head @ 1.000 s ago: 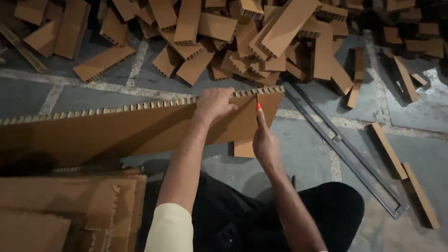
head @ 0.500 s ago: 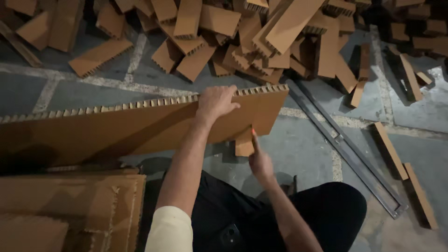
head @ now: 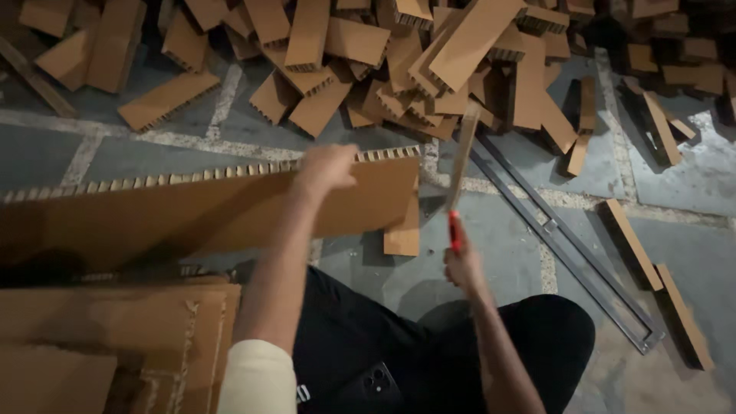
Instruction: The person sits on a tiled floor and uses a red utility knife to cut a large corrugated cardboard sheet into smaller rectangular strips. They repeatedly score the cardboard, snap off the cut sections, and toss them onto a growing pile. A metal square tool is visible nearby but not used during the cutting.
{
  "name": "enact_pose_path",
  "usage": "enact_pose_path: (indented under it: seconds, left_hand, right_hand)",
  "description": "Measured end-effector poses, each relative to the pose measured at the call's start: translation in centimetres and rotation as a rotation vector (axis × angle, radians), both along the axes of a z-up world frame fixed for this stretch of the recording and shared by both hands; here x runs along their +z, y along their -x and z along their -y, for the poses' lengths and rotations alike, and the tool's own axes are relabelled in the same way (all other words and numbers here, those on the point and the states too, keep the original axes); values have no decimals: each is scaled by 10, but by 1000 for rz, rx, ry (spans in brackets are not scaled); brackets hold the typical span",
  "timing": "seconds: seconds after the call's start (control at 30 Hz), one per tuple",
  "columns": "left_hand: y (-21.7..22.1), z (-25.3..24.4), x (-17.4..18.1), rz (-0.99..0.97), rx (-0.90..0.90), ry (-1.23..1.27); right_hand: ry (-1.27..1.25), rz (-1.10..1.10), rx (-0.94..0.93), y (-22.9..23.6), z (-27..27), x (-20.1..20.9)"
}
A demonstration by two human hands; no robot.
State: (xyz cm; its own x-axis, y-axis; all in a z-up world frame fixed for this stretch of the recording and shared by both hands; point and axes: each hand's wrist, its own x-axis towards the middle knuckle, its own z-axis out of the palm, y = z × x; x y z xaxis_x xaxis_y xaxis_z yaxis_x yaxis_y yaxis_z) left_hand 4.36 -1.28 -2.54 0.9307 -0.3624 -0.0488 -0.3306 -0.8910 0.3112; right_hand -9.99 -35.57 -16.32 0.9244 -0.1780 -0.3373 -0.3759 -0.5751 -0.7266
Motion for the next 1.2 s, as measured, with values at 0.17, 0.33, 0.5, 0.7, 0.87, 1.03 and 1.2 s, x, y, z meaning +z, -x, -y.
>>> enact_pose_path:
  seconds: [0.17, 0.33, 0.5, 0.7, 0.87, 1.03, 1.2]
  left_hand:
    - [10, -6, 10, -13, 25, -23]
    - [12, 56, 24, -51, -36, 21]
    - [15, 67, 26, 61, 5, 85]
    - [13, 66, 28, 50, 7, 39]
    - [4, 67, 22, 38, 7, 68]
    - [1, 65, 17, 72, -7, 49]
    - [1, 61, 18, 153, -33, 66]
  right_hand:
    - [-35, 474, 12, 31, -12, 44]
    - [137, 678, 138, 28, -61, 69]
    - [240, 616, 179, 7, -86, 97]
    - [212, 520, 185, -4, -93, 110]
    - [264, 574, 225, -10, -92, 104]
    - [286, 487, 223, -17, -95, 111]
    - [315, 561, 227, -34, -98, 101]
